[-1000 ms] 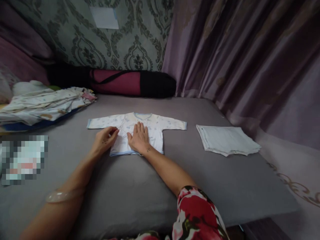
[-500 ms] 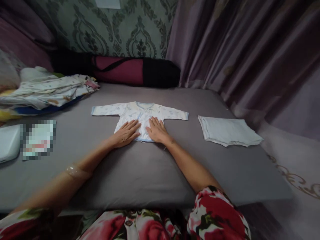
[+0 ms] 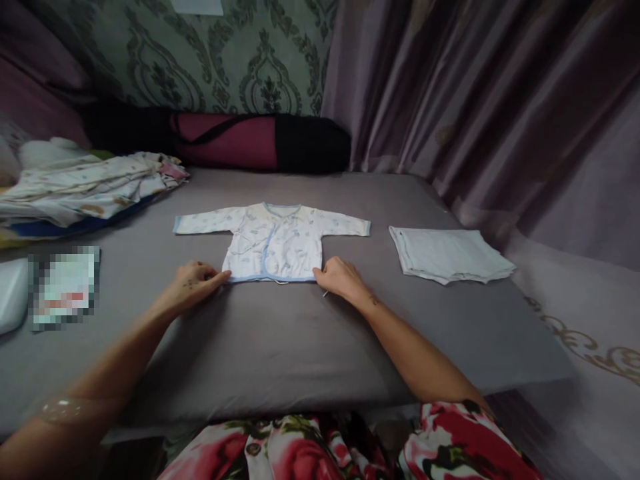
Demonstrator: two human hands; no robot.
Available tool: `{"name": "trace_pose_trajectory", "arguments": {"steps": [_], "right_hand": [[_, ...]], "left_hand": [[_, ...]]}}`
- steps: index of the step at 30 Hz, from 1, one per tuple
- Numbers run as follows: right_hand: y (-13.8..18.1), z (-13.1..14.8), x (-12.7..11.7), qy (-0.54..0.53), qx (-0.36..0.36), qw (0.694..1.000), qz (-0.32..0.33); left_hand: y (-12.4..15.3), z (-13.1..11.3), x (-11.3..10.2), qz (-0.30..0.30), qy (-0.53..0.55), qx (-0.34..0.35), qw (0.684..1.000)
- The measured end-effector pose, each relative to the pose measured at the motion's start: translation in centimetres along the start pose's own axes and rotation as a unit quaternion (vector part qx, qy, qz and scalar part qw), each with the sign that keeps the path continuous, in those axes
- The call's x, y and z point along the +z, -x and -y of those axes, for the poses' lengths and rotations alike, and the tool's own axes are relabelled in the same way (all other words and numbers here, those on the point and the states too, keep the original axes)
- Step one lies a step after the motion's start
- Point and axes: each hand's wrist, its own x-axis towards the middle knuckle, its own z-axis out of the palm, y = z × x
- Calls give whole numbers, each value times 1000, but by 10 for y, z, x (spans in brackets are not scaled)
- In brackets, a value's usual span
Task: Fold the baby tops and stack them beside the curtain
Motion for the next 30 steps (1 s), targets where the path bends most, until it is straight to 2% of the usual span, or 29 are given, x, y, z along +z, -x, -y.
{"name": "trace_pose_trajectory", "arguments": {"steps": [5, 7, 11, 16, 20, 26, 30], "right_hand": [[-8, -2, -4, -14, 4, 999, 39], [-7, -1, -6, 7, 11, 1000, 25], [0, 5, -9, 67, 7, 998, -14], [-4, 0, -16, 52, -22, 997, 59], [-7, -1, -24, 65, -20, 995, 71], [-4, 3, -29, 90, -29, 992, 79], [0, -1, -27, 98, -20, 992, 80]], "left_hand": [[2, -14, -7, 53, 44, -40, 997], [2, -16, -8, 47, 42, -51, 997], [1, -15, -10, 48, 27, -26, 998], [-3, -10, -19, 87, 28, -12, 996], [-9, -3, -25, 106, 13, 13, 994], [-16, 7, -24, 84, -18, 77, 993], [-11, 10, -21, 52, -54, 68, 995]]}}
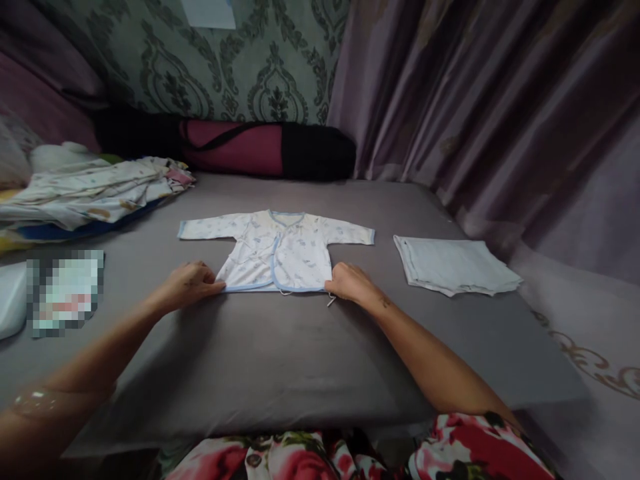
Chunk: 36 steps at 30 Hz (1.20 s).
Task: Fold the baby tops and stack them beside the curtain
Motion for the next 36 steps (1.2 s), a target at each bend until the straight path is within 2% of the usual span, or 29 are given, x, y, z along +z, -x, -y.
{"name": "trace_pose_trajectory", "arguments": {"steps": [2, 4, 6, 7, 9, 11, 14, 19, 26, 29, 31, 32, 34, 36], "right_hand": [[5, 2, 1, 21, 7, 999, -26], [11, 9, 3, 42, 20, 994, -98], [15, 24, 7, 34, -10, 984, -172], [15, 34, 10, 16, -52, 980, -191], [11, 55, 18, -26, -168, 967, -192], [6, 74, 28, -44, -237, 952, -188], [-2, 91, 38, -30, -233, 953, -190], [-11, 92, 43, -14, -190, 965, -182], [-21, 83, 28, -158, -179, 952, -190], [-19, 84, 23, -209, -185, 935, -221], [-17, 85, 24, -225, -217, 926, -212], [-16, 85, 25, -222, -242, 925, -191], [-16, 83, 28, -200, -284, 926, -144], [-17, 79, 30, -172, -280, 933, -148]], "left_hand": [[5, -3, 2, -42, -33, -2, 999], [9, -11, 5, -125, -63, 16, 990], [10, -26, 10, -185, -63, 72, 978], [8, -35, 13, -185, -48, 115, 975], [4, -55, 21, -133, -5, 201, 970], [-1, -70, 30, -90, 22, 231, 968], [-5, -79, 41, -85, 34, 215, 972], [-1, -74, 42, -84, 46, 209, 973], [-5, -81, 42, -85, 4, 203, 976], [-6, -85, 39, -84, -6, 231, 969], [-5, -86, 35, -69, 0, 249, 966], [-5, -86, 32, -56, 6, 245, 968], [-4, -84, 25, -45, 20, 195, 980], [-7, -82, 20, -79, 36, 128, 988]]}}
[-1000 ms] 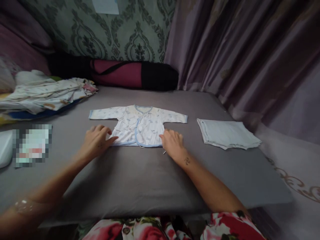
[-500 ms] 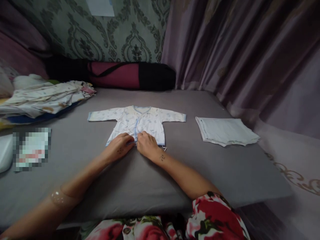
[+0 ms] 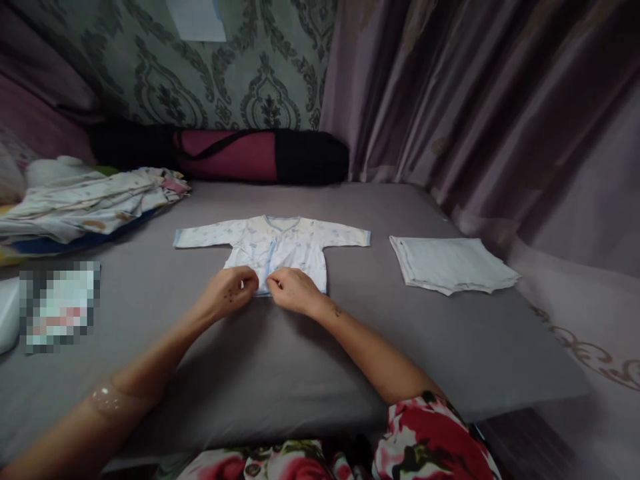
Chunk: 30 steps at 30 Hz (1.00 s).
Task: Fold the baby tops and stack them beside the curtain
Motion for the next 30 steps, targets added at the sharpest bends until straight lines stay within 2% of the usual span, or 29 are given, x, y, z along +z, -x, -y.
{"name": "trace_pose_trajectory", "arguments": {"steps": [2, 4, 6, 8, 12, 17, 20, 23, 27, 30], "right_hand": [[1, -5, 1, 52, 17, 998, -45], [0, -11, 4, 107, 22, 991, -72], [-1, -15, 9, 142, 23, 988, -63], [-2, -18, 17, 153, 33, 987, -40], [-4, -19, 28, 151, 53, 987, -18], [-6, -24, 18, 113, 55, 992, 6], [-6, -34, 11, 129, 89, 986, -55], [-5, -44, 14, 156, 128, 975, -92], [-5, -51, 20, 148, 155, 974, -68], [-12, -58, 5, 105, 154, 982, -17]], "left_hand": [[-8, 2, 0, -67, 8, -13, 998], [-21, 4, 6, -105, 24, 51, 993], [-36, 5, 16, -93, 30, 133, 986], [-50, 8, 27, -49, 10, 169, 984], [-68, 19, 38, 23, -68, 115, 991], [-76, 16, 27, 24, -105, 106, 989], [-76, 5, 30, -20, -110, 111, 988], [-74, 0, 43, -10, -129, 109, 986], [-71, 1, 53, 26, -166, 91, 982], [-74, 0, 46, 59, -157, 84, 982]]}}
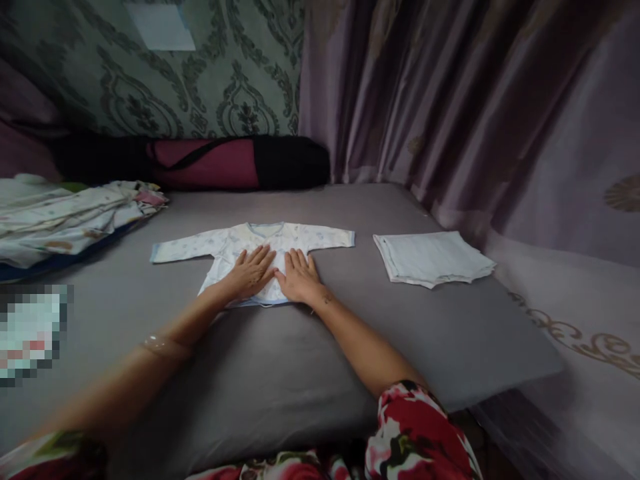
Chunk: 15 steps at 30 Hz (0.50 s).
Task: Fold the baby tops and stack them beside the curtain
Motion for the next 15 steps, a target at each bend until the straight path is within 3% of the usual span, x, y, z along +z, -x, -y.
{"name": "trace_pose_trajectory", "arguments": {"steps": [2, 3, 6, 8, 12, 15], "right_hand": [[-12, -12, -22, -55, -10, 998, 43], [-20, -21, -36, -93, -4, 995, 33], [-39, -56, -78, -149, 36, 981, -121], [-46, -82, -96, -137, 129, 961, -201], [-45, -115, -101, -95, 313, 924, -199], [-42, -121, -87, -63, 368, 911, -175]], "left_hand": [[-4, 2, -9, 13, 41, -7, 999], [-6, 3, -14, 7, 66, -13, 998], [-10, 5, -24, -44, 124, -28, 991], [-12, 7, -24, -69, 135, -18, 988], [-14, 11, -16, -82, 139, 16, 987], [-19, 14, -13, -95, 142, 20, 985]]}}
